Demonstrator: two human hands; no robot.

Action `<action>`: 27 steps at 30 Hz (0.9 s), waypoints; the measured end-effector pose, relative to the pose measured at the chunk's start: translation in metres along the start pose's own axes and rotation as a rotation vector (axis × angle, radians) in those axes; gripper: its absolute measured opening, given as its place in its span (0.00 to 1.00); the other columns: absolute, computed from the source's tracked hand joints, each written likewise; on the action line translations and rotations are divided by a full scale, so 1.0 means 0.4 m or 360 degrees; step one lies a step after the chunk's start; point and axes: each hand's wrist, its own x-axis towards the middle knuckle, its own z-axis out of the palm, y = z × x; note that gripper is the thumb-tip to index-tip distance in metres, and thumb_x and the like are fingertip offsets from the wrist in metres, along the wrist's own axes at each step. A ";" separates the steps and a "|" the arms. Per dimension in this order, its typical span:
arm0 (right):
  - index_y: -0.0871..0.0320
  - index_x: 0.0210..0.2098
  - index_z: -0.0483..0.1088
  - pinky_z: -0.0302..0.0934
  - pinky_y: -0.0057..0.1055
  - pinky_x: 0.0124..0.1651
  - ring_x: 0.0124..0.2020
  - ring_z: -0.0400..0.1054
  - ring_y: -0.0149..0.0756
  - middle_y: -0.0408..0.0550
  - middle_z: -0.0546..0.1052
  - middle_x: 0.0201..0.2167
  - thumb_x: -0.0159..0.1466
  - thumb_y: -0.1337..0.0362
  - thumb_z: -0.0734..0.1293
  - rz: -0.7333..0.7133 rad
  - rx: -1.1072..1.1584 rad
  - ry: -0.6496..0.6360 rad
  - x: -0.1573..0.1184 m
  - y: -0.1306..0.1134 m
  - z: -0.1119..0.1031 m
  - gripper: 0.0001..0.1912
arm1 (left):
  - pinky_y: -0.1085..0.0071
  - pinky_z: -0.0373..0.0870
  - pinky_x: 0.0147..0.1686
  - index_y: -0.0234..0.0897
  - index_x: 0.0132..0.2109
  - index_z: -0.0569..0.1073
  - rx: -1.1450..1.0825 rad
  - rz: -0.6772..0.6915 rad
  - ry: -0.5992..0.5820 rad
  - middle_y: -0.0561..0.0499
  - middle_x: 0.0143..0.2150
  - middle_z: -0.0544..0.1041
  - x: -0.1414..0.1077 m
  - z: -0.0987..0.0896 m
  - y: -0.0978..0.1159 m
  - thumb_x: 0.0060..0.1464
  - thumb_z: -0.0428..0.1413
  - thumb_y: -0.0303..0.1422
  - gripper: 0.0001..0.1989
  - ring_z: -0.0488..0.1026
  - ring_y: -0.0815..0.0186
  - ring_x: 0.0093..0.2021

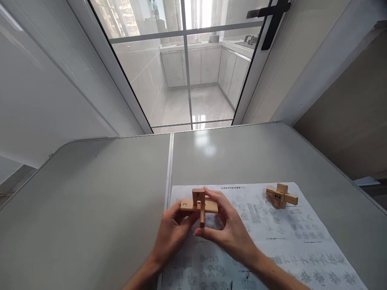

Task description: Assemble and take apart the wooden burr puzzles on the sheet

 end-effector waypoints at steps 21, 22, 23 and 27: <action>0.47 0.63 0.73 0.70 0.54 0.66 0.60 0.77 0.53 0.52 0.78 0.59 0.54 0.51 0.86 0.0238 0.0235 -0.0143 0.014 0.011 -0.008 0.41 | 0.62 0.78 0.50 0.40 0.60 0.67 0.0212 0.0086 -0.0108 0.43 0.49 0.82 -0.010 0.012 -0.015 0.67 0.61 0.41 0.21 0.82 0.56 0.47; 0.48 0.63 0.73 0.70 0.54 0.66 0.60 0.77 0.54 0.52 0.79 0.58 0.53 0.51 0.86 0.0248 0.0208 -0.0152 0.014 0.008 -0.009 0.41 | 0.62 0.78 0.50 0.40 0.61 0.66 0.0226 0.0095 -0.0108 0.42 0.50 0.82 -0.010 0.013 -0.018 0.67 0.62 0.41 0.22 0.82 0.56 0.48; 0.48 0.62 0.73 0.71 0.55 0.65 0.60 0.77 0.54 0.52 0.80 0.58 0.53 0.51 0.86 0.0262 0.0194 -0.0161 0.014 0.006 -0.010 0.41 | 0.62 0.78 0.50 0.40 0.63 0.65 0.0241 0.0107 -0.0107 0.42 0.50 0.82 -0.011 0.013 -0.020 0.66 0.62 0.41 0.24 0.82 0.55 0.49; 0.47 0.65 0.70 0.70 0.56 0.66 0.59 0.78 0.53 0.52 0.80 0.59 0.53 0.54 0.86 0.0330 0.0299 -0.0135 0.010 -0.001 -0.010 0.44 | 0.60 0.77 0.53 0.41 0.66 0.61 0.0239 0.0144 -0.0177 0.41 0.54 0.82 -0.012 0.017 -0.015 0.67 0.61 0.38 0.26 0.82 0.55 0.50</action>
